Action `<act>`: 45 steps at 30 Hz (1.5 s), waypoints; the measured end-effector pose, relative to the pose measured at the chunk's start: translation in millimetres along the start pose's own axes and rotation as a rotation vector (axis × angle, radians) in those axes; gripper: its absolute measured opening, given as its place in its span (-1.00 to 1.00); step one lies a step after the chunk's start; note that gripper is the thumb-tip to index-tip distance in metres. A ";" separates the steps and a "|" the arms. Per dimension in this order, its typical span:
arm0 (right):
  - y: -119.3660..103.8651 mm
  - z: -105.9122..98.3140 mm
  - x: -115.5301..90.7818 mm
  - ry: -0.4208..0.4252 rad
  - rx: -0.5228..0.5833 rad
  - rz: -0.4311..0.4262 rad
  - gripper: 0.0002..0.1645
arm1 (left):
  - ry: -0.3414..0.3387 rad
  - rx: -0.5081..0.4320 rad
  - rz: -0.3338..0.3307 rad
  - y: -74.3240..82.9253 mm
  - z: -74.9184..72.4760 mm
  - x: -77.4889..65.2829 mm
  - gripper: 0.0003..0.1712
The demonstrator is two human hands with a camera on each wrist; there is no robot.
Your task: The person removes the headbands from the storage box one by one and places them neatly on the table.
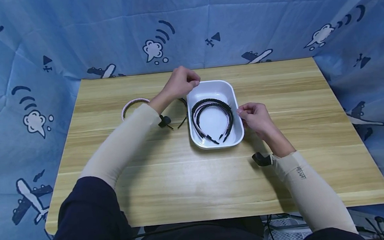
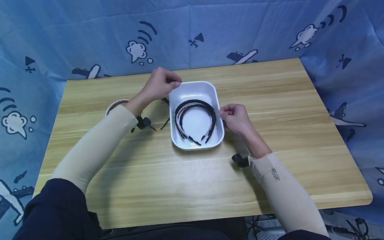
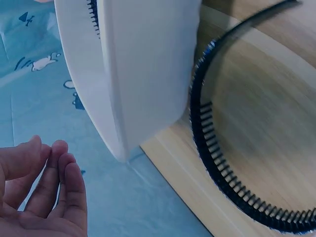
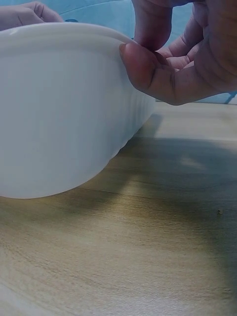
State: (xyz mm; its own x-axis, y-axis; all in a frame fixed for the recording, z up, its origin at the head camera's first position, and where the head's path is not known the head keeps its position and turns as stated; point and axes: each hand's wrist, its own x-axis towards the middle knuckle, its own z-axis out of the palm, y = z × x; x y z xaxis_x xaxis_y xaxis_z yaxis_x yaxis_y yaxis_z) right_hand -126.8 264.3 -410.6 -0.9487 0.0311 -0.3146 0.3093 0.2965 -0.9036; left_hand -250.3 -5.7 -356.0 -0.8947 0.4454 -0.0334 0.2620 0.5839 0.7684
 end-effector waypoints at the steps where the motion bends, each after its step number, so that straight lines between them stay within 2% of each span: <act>1: -0.2 0.0 -0.1 0.000 -0.001 -0.002 -0.61 | -0.004 0.000 0.003 1.2 1.8 1.0 -0.74; 15: -0.4 -0.4 -0.9 0.004 0.000 -0.006 -0.62 | -0.056 0.012 -0.002 23.6 23.8 7.6 -0.74; 21: -0.1 -1.0 -0.7 0.007 0.000 -0.003 -0.61 | -0.098 0.014 -0.003 33.7 32.1 12.9 -0.71; 29: 0.4 -1.7 0.2 0.002 0.010 0.002 -0.61 | -0.112 -0.006 -0.021 48.1 43.9 19.3 -0.71; 37: 0.3 -0.9 0.6 -0.003 0.003 0.013 -0.60 | -0.116 -0.020 0.034 46.6 57.2 17.8 -0.72; 45: -1.0 0.0 -0.6 -0.001 0.000 0.013 -0.61 | -0.082 -0.060 0.012 42.6 67.0 20.4 -0.75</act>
State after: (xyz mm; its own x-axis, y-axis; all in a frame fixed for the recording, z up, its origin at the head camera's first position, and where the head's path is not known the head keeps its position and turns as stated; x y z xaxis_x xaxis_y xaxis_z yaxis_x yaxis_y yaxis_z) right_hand -126.6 264.0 -409.6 -0.9446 0.0345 -0.3265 0.3217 0.2958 -0.8994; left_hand -233.2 73.6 -366.7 -0.8584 0.5075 -0.0742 0.2482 0.5376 0.8059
